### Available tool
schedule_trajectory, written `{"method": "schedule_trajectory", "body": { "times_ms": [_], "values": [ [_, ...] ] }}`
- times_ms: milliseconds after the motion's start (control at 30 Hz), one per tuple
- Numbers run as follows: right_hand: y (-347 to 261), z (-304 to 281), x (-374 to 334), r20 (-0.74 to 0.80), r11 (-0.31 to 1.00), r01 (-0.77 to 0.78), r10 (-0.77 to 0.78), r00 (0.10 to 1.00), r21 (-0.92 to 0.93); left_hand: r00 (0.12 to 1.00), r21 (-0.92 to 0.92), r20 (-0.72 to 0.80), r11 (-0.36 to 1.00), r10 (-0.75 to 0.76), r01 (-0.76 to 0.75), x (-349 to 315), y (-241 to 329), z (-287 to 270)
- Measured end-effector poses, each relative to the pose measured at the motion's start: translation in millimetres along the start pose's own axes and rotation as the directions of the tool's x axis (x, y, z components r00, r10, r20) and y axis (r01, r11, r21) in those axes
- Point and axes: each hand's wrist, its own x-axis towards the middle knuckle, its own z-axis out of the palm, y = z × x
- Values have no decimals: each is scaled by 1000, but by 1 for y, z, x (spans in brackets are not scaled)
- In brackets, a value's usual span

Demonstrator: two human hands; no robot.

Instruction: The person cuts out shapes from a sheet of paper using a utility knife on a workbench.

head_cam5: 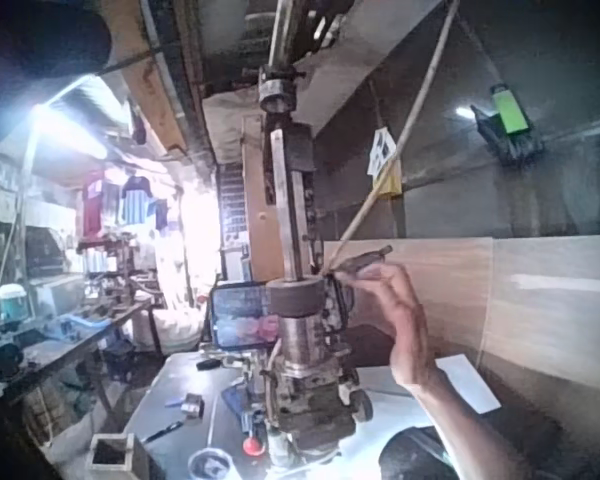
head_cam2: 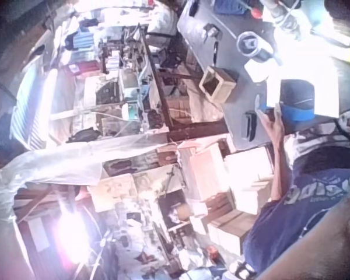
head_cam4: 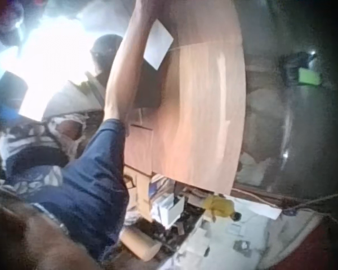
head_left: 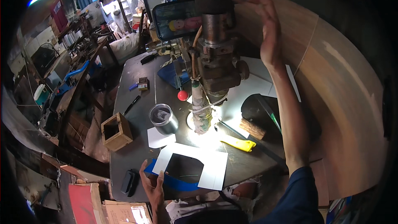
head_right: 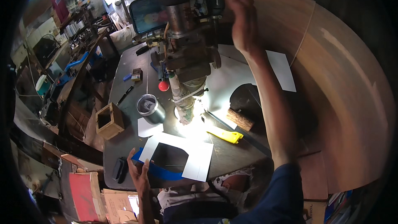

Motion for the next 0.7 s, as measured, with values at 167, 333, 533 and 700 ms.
{"method": "schedule_trajectory", "body": {
  "times_ms": [167, 333, 533, 700],
  "values": [
    [2, 3, -5, 177, 922, 75, -7, 984, -379, 1000, 3, 1, 1000, -21, 21, 0, 1, 6],
    [7, 25, -10, 214, 966, -215, 182, 960, 145, 1000, 72, -4, 997, 1, -1, -2, 0, 5],
    [7, 9, 4, 166, 994, -6, -13, 986, 114, 1000, 42, -23, 999, -8, 9, -3, -2, 1],
    [-12, 12, -1, 82, 987, 68, -56, 995, -143, 1000, 5, -5, 1000, 5, -4, 1, -7, 0]
  ]
}}
